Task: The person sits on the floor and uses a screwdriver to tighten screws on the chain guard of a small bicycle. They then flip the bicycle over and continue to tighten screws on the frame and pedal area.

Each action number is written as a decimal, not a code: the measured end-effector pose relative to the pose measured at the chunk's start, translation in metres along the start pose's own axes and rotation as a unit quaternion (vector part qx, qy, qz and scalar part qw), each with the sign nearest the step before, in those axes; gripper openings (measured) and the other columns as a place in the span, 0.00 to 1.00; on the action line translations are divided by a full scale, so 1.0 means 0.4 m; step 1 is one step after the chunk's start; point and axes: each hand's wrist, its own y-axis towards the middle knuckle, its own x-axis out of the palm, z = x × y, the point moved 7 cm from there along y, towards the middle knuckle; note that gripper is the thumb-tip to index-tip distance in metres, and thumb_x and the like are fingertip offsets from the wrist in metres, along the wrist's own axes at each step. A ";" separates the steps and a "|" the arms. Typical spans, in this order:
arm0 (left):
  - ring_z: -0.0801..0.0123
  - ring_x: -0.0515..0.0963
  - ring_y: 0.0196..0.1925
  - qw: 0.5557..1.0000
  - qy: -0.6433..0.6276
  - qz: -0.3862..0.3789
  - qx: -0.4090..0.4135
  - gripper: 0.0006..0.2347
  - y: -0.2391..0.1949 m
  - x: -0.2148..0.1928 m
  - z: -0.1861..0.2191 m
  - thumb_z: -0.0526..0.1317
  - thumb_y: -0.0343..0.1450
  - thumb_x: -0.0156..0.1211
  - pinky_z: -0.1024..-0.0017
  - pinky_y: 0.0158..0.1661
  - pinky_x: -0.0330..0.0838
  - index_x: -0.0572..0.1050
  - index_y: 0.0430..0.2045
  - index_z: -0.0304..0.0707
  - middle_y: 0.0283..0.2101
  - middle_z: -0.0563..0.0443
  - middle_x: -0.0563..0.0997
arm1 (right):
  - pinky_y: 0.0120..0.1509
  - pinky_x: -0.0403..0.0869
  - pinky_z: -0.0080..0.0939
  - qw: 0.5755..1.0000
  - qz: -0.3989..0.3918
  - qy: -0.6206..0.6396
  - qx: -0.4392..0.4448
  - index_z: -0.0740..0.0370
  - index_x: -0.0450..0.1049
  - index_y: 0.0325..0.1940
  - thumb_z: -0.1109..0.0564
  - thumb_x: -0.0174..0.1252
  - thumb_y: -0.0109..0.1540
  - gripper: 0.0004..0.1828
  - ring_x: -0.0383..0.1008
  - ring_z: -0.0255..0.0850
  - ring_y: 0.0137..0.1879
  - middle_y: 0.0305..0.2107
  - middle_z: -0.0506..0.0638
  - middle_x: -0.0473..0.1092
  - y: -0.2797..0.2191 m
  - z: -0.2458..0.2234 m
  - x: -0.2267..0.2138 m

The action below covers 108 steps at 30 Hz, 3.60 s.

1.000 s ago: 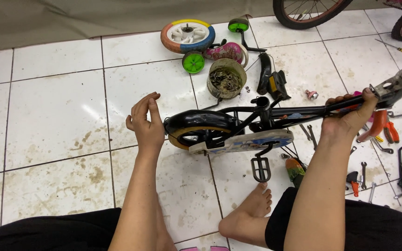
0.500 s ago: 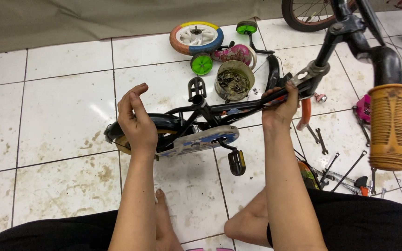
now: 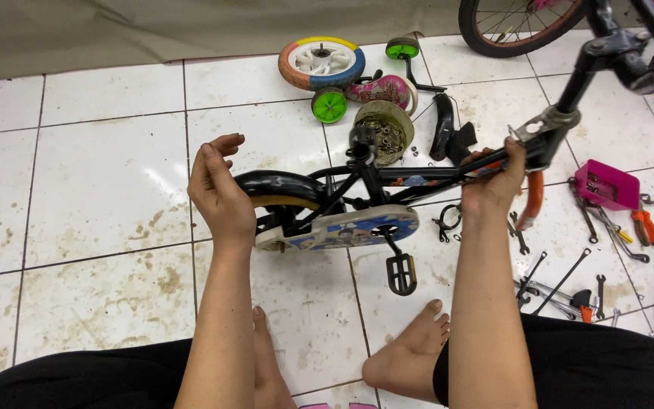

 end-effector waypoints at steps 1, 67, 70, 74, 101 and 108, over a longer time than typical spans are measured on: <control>0.71 0.78 0.48 1.000 -0.001 -0.001 0.000 0.20 0.000 0.003 -0.002 0.52 0.83 0.32 0.69 0.51 0.70 0.78 0.41 0.48 0.43 0.56 0.83 | 0.40 0.77 0.44 1.000 0.000 0.000 -0.002 0.57 0.68 0.36 0.49 0.74 0.49 0.22 0.75 0.44 0.31 0.24 0.50 0.70 0.004 -0.033 -0.008; 0.61 0.80 0.42 0.917 0.216 -0.336 0.009 0.12 -0.185 0.176 -0.207 0.41 0.57 0.76 0.63 0.59 0.61 0.79 0.29 0.45 0.30 0.54 0.82 | 0.65 0.67 0.61 0.984 -0.060 -0.073 0.150 0.51 0.60 0.52 0.41 0.70 0.59 0.29 0.77 0.48 0.55 0.46 0.53 0.74 -0.131 0.323 -0.050; 0.61 0.78 0.41 0.914 0.218 -0.343 0.022 0.13 -0.192 0.189 -0.209 0.41 0.55 0.77 0.63 0.55 0.63 0.78 0.28 0.44 0.30 0.53 0.80 | 0.61 0.73 0.51 0.954 -0.045 -0.278 0.100 0.46 0.62 0.50 0.20 0.44 0.63 0.31 0.73 0.42 0.52 0.40 0.45 0.68 -0.113 0.276 -0.137; 0.61 0.78 0.40 0.913 0.238 -0.330 0.029 0.14 -0.195 0.184 -0.198 0.42 0.55 0.77 0.65 0.51 0.63 0.77 0.27 0.44 0.29 0.54 0.79 | 0.40 0.78 0.48 0.640 -0.180 -0.739 0.109 0.60 0.76 0.38 0.14 0.27 0.65 0.51 0.78 0.47 0.26 0.22 0.56 0.75 -0.057 0.228 -0.246; 0.61 0.79 0.35 0.902 0.292 -0.314 0.050 0.17 -0.187 0.222 -0.174 0.46 0.53 0.82 0.65 0.43 0.65 0.79 0.28 0.48 0.30 0.57 0.81 | 0.52 0.79 0.48 0.643 -0.430 -0.614 0.160 0.68 0.80 0.50 0.63 0.71 0.55 0.19 0.78 0.45 0.38 0.30 0.60 0.80 -0.298 0.123 -0.005; 0.63 0.78 0.33 0.907 0.280 -0.314 0.020 0.15 -0.192 0.213 -0.177 0.45 0.55 0.81 0.67 0.42 0.63 0.81 0.30 0.48 0.32 0.58 0.81 | 0.46 0.81 0.46 0.743 -0.398 -0.537 0.044 0.71 0.79 0.50 0.64 0.67 0.59 0.15 0.78 0.42 0.33 0.28 0.59 0.79 -0.294 0.173 -0.005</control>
